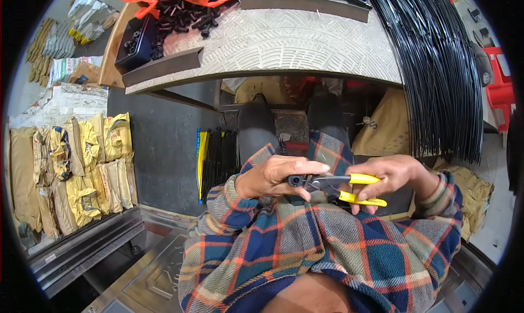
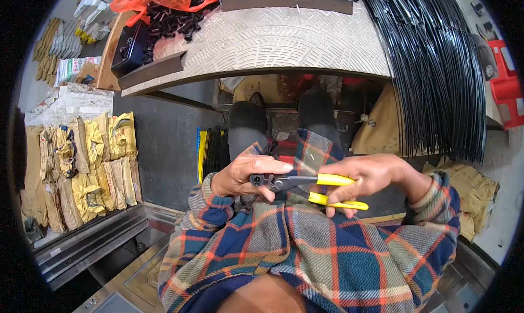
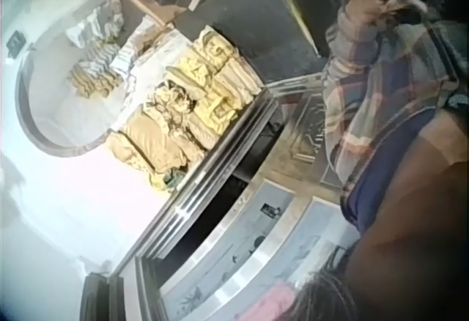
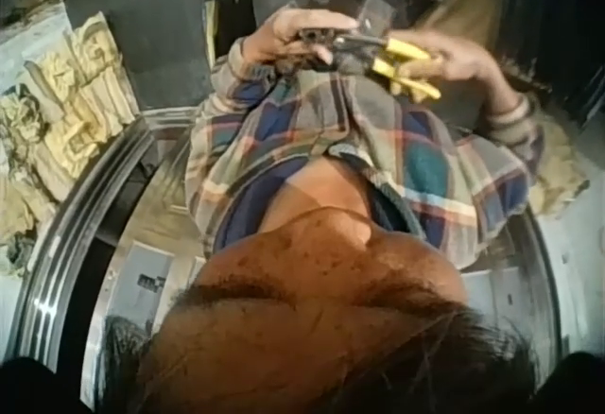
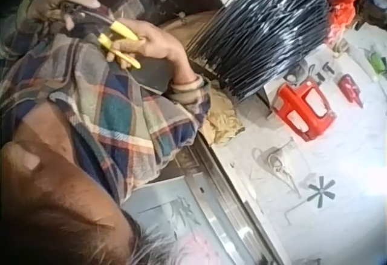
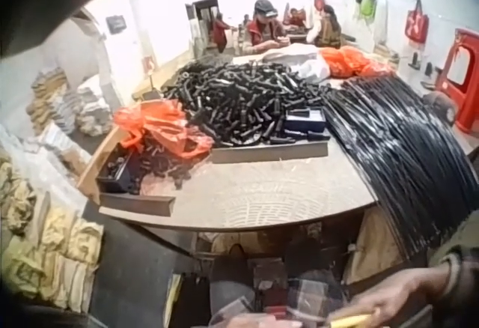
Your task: The worker organizes bunches of black cables and inserts them into a connector housing, using pliers for assembly.
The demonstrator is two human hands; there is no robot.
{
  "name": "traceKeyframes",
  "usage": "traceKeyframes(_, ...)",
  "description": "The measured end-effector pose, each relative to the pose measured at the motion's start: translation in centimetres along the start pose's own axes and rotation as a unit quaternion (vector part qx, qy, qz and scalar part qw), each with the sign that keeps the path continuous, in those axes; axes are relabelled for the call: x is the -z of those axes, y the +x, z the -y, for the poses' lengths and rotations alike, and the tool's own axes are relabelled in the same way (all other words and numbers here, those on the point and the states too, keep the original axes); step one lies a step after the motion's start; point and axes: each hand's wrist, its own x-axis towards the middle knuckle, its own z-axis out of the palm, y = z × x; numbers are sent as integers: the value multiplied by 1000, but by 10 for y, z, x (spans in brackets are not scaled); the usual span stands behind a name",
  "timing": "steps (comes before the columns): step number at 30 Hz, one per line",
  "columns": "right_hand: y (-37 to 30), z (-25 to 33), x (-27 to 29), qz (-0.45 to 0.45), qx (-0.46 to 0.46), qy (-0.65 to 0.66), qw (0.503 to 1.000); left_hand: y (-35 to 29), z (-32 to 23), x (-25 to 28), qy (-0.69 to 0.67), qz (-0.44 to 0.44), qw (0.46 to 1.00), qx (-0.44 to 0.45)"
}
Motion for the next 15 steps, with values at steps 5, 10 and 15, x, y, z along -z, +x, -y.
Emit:
traceKeyframes(5,-1,5,0,-230,259,-355,868,-7,8,0,83,-54,995,-17)
traceKeyframes(10,21,-16,-8,-355,100,-642,672,-7,8,-15,71,-177,980,54)
traceKeyframes(15,31,2,-4,-438,184,-676,564,-6,10,-17,68,-229,970,50)
